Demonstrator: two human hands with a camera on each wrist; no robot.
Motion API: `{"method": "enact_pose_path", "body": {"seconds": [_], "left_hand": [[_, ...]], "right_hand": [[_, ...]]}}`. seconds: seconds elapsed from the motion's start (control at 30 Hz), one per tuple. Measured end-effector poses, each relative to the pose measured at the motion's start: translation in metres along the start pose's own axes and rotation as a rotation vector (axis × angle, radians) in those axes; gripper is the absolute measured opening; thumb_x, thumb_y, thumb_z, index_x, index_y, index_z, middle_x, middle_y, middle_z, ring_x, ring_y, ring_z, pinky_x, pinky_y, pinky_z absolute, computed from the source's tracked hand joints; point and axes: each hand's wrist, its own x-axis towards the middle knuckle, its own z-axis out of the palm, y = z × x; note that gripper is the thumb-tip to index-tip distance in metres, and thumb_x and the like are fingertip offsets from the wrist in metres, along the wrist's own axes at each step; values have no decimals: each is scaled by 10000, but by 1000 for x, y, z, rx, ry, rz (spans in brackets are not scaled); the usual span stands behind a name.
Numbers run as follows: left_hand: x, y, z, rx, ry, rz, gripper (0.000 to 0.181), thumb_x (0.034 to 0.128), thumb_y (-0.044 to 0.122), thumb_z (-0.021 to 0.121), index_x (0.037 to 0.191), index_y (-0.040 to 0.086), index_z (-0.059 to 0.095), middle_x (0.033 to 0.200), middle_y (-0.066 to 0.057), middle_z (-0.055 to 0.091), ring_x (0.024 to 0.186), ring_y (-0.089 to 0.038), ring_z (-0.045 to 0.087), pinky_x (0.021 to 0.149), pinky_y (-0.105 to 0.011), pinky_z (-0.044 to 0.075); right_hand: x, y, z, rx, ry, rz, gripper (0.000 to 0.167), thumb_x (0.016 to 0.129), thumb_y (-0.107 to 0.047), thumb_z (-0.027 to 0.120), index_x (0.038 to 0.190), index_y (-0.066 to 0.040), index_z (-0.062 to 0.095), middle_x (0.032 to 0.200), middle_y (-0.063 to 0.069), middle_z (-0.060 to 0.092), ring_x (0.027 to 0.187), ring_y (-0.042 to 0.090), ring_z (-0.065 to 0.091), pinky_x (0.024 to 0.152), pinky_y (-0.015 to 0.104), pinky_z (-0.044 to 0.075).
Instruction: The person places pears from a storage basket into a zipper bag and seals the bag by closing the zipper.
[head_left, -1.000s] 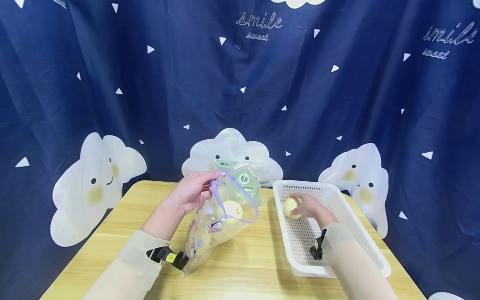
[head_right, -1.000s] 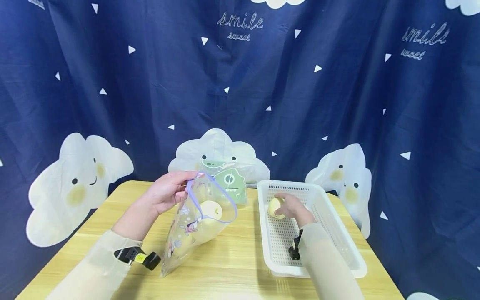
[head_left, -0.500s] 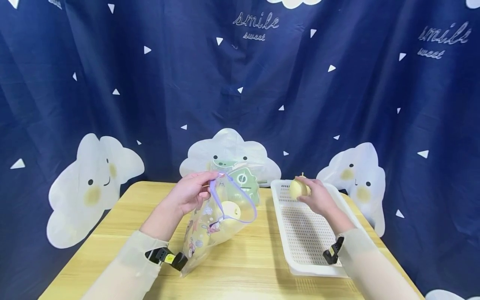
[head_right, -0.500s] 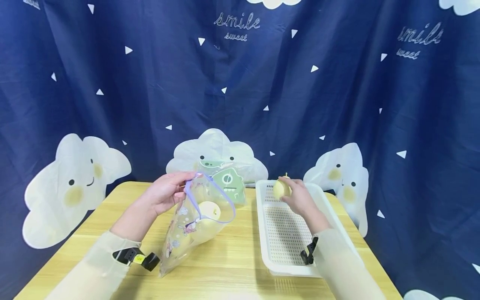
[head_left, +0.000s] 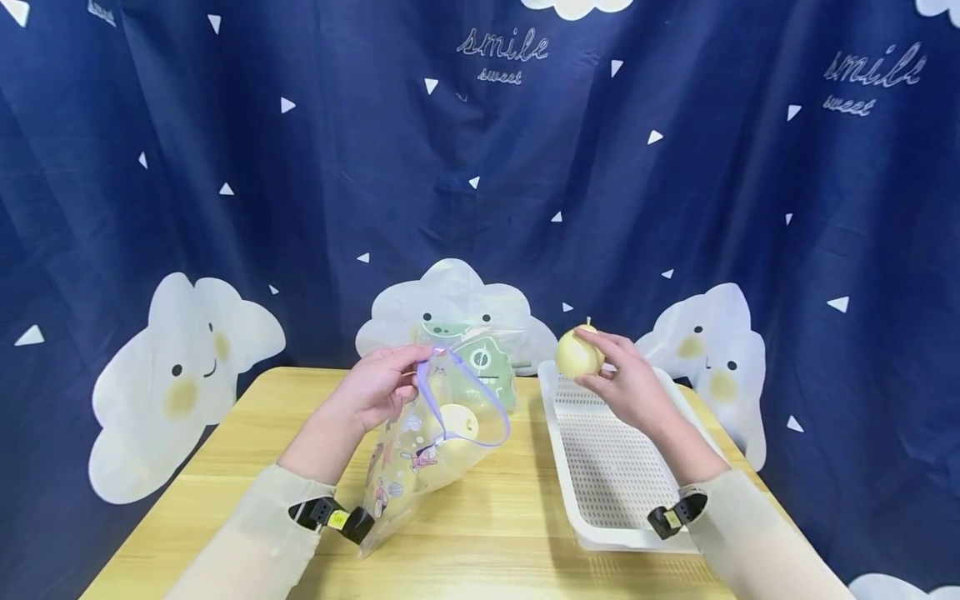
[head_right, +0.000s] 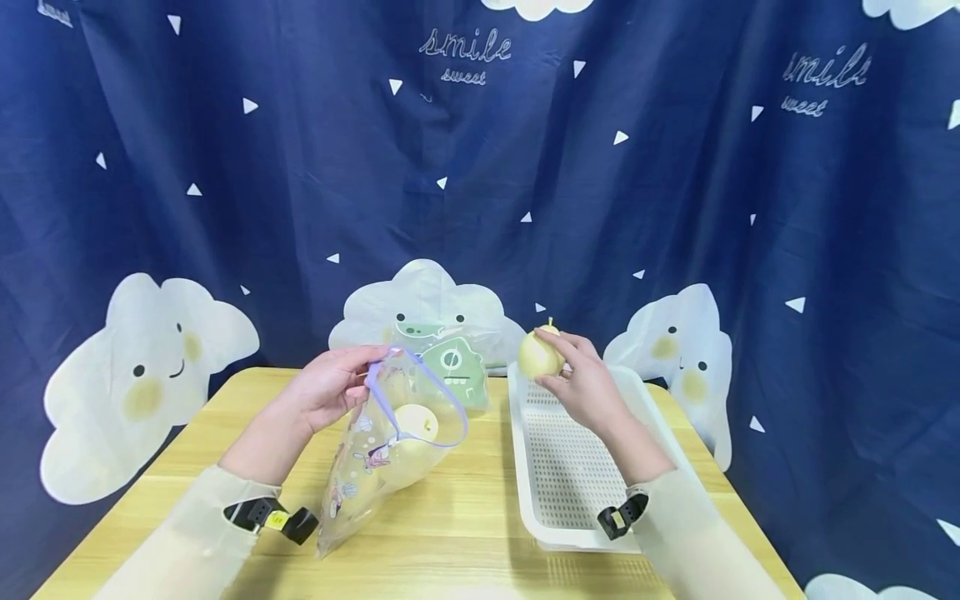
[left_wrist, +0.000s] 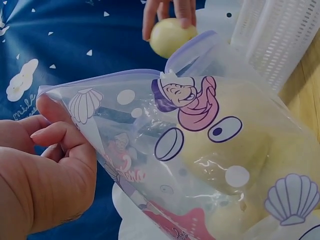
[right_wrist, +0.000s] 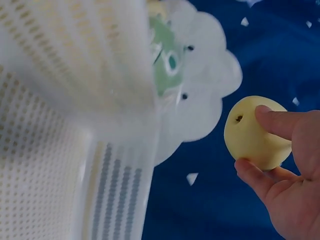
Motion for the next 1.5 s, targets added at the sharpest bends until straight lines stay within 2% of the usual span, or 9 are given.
{"method": "enact_pose_path", "body": {"seconds": [0.33, 0.5, 0.73, 0.97, 1.13, 1.23, 1.3, 1.4, 1.5], "left_hand": [[2, 0, 2, 15, 15, 8, 251, 1119, 214, 635, 948, 168, 813, 774, 53, 638, 488, -28, 411, 458, -115, 339], [7, 1, 9, 42, 24, 17, 183, 1107, 219, 661, 1000, 127, 778, 736, 68, 615, 470, -32, 398, 464, -132, 337], [13, 3, 23, 97, 29, 52, 201, 1107, 231, 659, 1130, 52, 747, 711, 74, 597, 466, -23, 406, 470, -122, 355], [16, -3, 27, 125, 37, 40, 368, 1138, 214, 599, 1398, -39, 661, 742, 76, 589, 549, -14, 442, 456, -111, 335], [16, -3, 28, 138, 36, 44, 385, 1128, 232, 621, 1392, -44, 667, 754, 76, 599, 556, -8, 445, 468, -109, 337], [16, -3, 29, 142, 33, 46, 378, 1126, 228, 624, 1377, -50, 676, 763, 71, 608, 570, -10, 457, 474, -108, 340], [15, -2, 30, 148, 46, 47, 364, 1122, 227, 634, 1348, -54, 689, 755, 70, 608, 565, -10, 459, 476, -108, 342], [16, -1, 30, 158, 71, 47, 317, 1106, 234, 662, 1233, -51, 717, 720, 70, 599, 540, -10, 456, 490, -114, 364], [16, 0, 28, 192, 88, 55, 266, 1094, 223, 670, 1140, -32, 729, 676, 72, 600, 538, -8, 484, 500, -123, 389]], "right_hand": [[-4, -46, 14, 127, -35, -68, 718, 906, 8, 876, 1561, -105, 606, 1537, 236, 547, 1337, 431, 647, 997, 461, 648], [-6, -64, 20, 179, -66, -80, 742, 902, -23, 891, 1574, -142, 601, 1549, 194, 557, 1283, 408, 698, 993, 419, 651], [-6, -77, 25, 191, -83, -84, 750, 904, -60, 900, 1581, -178, 599, 1566, 164, 559, 1190, 392, 729, 988, 417, 657], [-6, -83, 38, 206, -121, -49, 745, 902, -75, 908, 1574, -194, 608, 1549, 180, 549, 1168, 364, 716, 957, 363, 669], [-7, -89, 56, 195, -161, -12, 740, 910, -91, 902, 1579, -185, 600, 1545, 203, 555, 1179, 383, 735, 900, 301, 673], [-8, -95, 70, 210, -189, 19, 745, 941, -91, 871, 1611, -153, 551, 1552, 236, 550, 1227, 407, 735, 920, 319, 672], [-10, -99, 77, 258, -194, 59, 704, 969, -70, 827, 1603, -95, 521, 1530, 248, 566, 1251, 418, 731, 960, 367, 668], [-12, -103, 83, 348, -228, 118, 520, 1014, -35, 740, 1496, -44, 545, 1488, 231, 624, 1276, 407, 734, 980, 411, 662], [-12, -100, 81, 322, -312, 90, 346, 1035, -8, 629, 1381, -28, 642, 1389, 202, 709, 1263, 352, 744, 973, 364, 640]]}}
